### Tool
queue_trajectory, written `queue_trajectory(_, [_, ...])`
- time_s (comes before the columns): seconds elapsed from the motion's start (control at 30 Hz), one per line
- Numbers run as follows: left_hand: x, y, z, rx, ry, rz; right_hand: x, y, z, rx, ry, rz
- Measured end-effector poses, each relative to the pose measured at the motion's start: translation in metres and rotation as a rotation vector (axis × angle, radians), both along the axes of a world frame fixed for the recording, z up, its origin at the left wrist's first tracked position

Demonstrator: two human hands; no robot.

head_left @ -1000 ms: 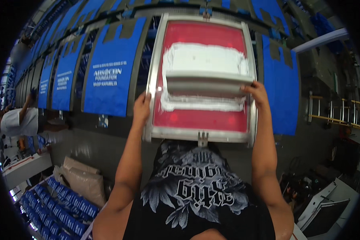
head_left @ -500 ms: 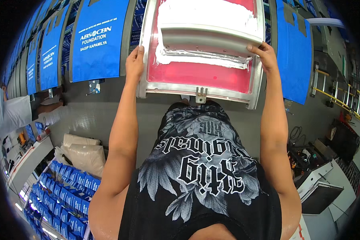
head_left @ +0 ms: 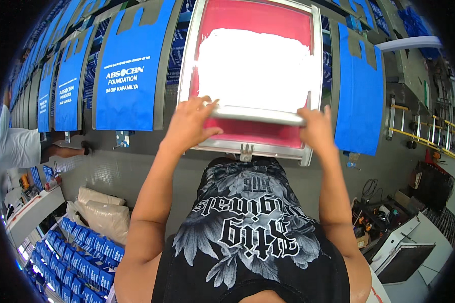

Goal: Using a squeegee to apply white ink through a screen onto blue fabric panels on a multi-station printing press.

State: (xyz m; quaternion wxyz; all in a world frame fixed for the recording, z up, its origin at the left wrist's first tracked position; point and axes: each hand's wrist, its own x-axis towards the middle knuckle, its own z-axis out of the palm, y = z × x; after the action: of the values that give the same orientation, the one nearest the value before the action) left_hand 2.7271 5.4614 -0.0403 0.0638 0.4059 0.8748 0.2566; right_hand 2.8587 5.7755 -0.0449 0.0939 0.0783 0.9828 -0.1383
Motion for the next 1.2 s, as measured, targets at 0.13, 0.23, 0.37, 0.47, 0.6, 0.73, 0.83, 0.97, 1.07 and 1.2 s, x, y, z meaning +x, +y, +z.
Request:
queue_trajectory(0.13, [-0.037, 0.032, -0.006, -0.288, -0.001, -0.068, -0.019, 0.009, -0.004, -0.127, 0.021, 0.048])
queue_trajectory(0.23, [-0.084, 0.062, 0.008, -0.273, -0.019, 0.082, -0.080, 0.041, 0.004, -0.070, 0.161, 0.037])
queue_trajectory(0.37, [-0.138, 0.075, -0.058, -0.071, 0.278, 0.081, -0.145, 0.057, -0.047, 0.160, 0.320, 0.125])
queue_trajectory(0.47, [-0.103, 0.060, -0.078, -0.189, 0.203, 0.085, -0.111, 0.035, -0.067, 0.224, 0.149, 0.174])
queue_trajectory(0.6, [-0.012, 0.010, -0.033, -0.160, 0.094, 0.093, -0.029, 0.006, -0.005, -0.067, -0.034, 0.116])
queue_trajectory(0.73, [0.013, 0.010, -0.048, -0.059, 0.088, 0.126, 0.003, -0.008, -0.020, -0.126, 0.050, 0.077])
queue_trajectory(0.83, [-0.055, 0.043, -0.050, -0.236, -0.024, 0.266, -0.068, 0.025, -0.045, 0.029, 0.080, 0.106])
queue_trajectory(0.97, [-0.173, 0.108, -0.033, -0.386, 0.011, 0.252, -0.187, 0.079, -0.025, 0.193, 0.090, 0.125])
queue_trajectory(1.07, [-0.139, 0.067, -0.036, -0.343, 0.030, 0.224, -0.158, 0.055, -0.014, 0.088, -0.029, 0.119])
queue_trajectory(1.2, [-0.002, 0.016, -0.034, -0.210, -0.009, 0.132, -0.017, -0.002, -0.008, -0.049, -0.044, 0.074])
